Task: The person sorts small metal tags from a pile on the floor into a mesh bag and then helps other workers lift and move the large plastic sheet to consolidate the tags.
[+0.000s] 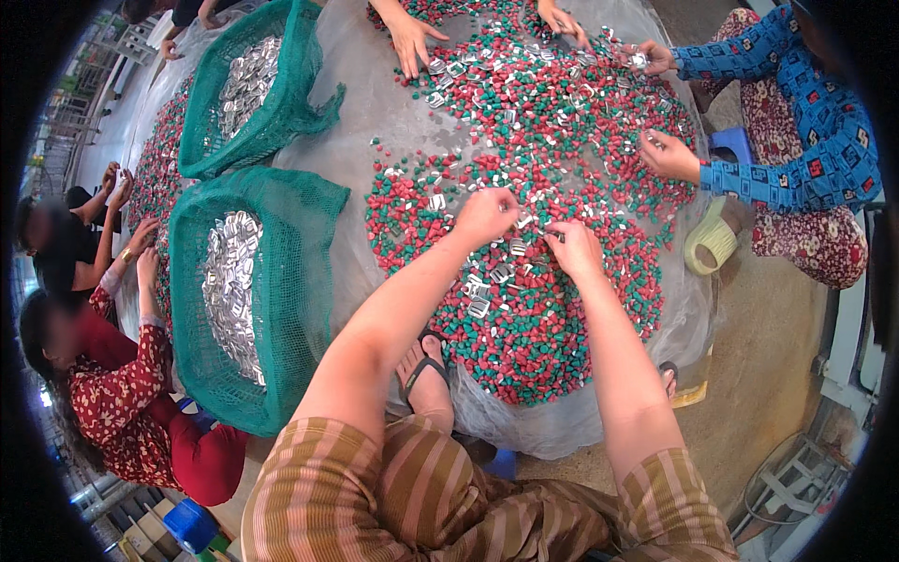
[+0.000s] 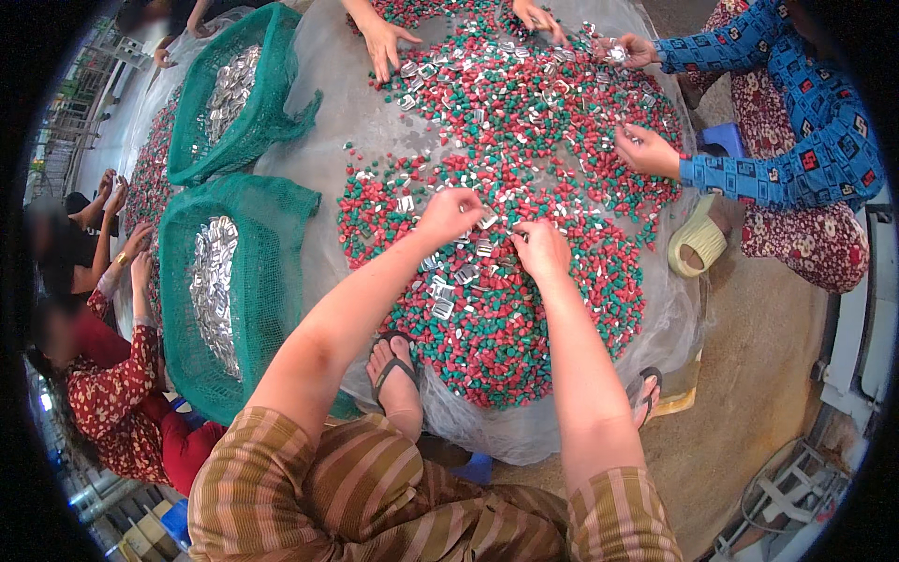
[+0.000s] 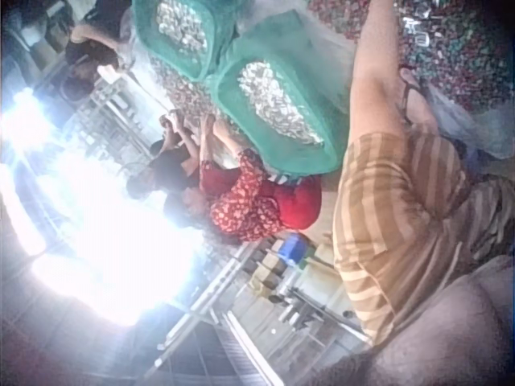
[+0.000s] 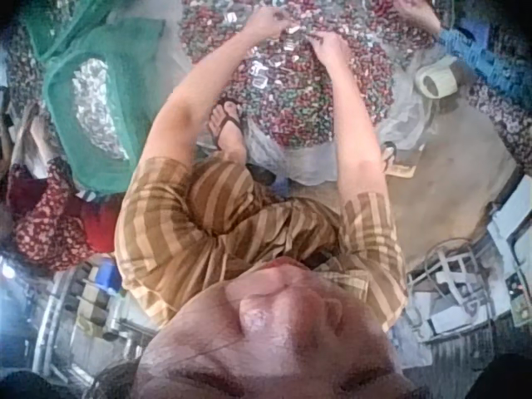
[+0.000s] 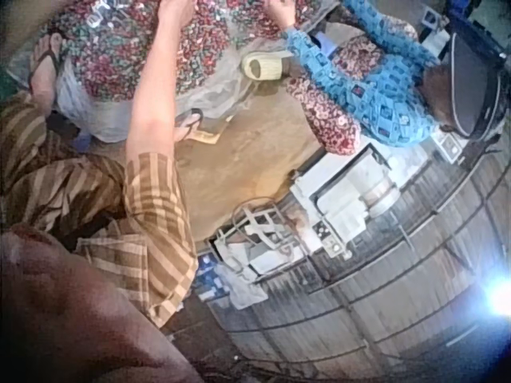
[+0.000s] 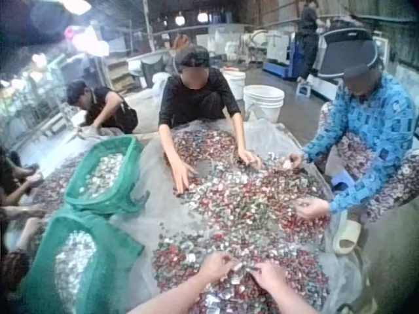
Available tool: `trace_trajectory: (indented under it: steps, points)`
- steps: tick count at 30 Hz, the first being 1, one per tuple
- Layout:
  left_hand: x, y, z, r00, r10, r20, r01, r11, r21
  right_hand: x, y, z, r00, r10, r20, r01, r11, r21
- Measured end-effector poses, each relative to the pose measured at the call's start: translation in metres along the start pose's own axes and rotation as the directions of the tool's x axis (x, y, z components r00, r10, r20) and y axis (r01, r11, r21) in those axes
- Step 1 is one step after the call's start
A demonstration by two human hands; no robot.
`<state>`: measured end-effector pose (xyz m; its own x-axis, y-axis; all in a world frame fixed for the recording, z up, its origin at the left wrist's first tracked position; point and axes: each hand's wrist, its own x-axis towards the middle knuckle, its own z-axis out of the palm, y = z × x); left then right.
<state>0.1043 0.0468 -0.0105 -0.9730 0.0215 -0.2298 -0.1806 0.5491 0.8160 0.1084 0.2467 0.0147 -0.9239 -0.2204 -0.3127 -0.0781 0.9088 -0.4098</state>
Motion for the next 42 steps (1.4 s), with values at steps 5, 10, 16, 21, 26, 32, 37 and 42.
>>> trace_trajectory:
  steps: [5, 10, 16, 21, 26, 32, 37, 42]
  points:
    - [-0.014, -0.006, -0.077, 0.958, -0.179, 0.222, 0.284, 0.536, -0.795, 0.002, -0.015, -0.011, 0.996, 0.042, 0.074, -0.031, 0.989, -0.144]
    - [-0.016, -0.035, -0.098, 0.909, -0.413, 0.06, 0.398, 0.812, -0.427, 0.015, -0.019, -0.003, 0.994, 0.038, 0.098, -0.014, 0.971, -0.237]
    - [-0.029, -0.042, -0.073, 0.964, -0.108, -0.244, 0.24, 0.75, 0.616, 0.007, -0.013, 0.0, 0.994, 0.082, -0.076, -0.086, 0.995, -0.051]
    - [-0.025, -0.047, -0.085, 0.984, -0.147, -0.102, 0.178, 0.875, 0.45, -0.001, 0.014, -0.01, 0.966, 0.132, 0.225, -0.26, 0.536, 0.804]
    - [-0.026, -0.032, -0.081, 0.974, -0.182, 0.137, 0.228, 0.763, -0.605, -0.024, 0.006, -0.032, 0.955, -0.12, 0.27, -0.288, -0.173, 0.942]
    - [-0.024, -0.03, -0.025, 0.992, 0.103, 0.072, -0.117, 0.966, 0.229, -0.012, 0.007, -0.019, 0.931, -0.156, 0.33, -0.349, -0.116, 0.93]
    - [-0.029, -0.003, -0.025, 0.984, 0.045, 0.172, -0.094, 0.952, 0.29, 0.0, -0.008, 0.006, 0.976, 0.05, 0.211, -0.19, 0.664, 0.723]
    - [-0.041, -0.007, -0.057, 0.978, -0.003, 0.207, 0.049, 0.974, -0.22, -0.009, -0.044, 0.007, 0.995, -0.031, 0.099, 0.032, 0.999, -0.004]
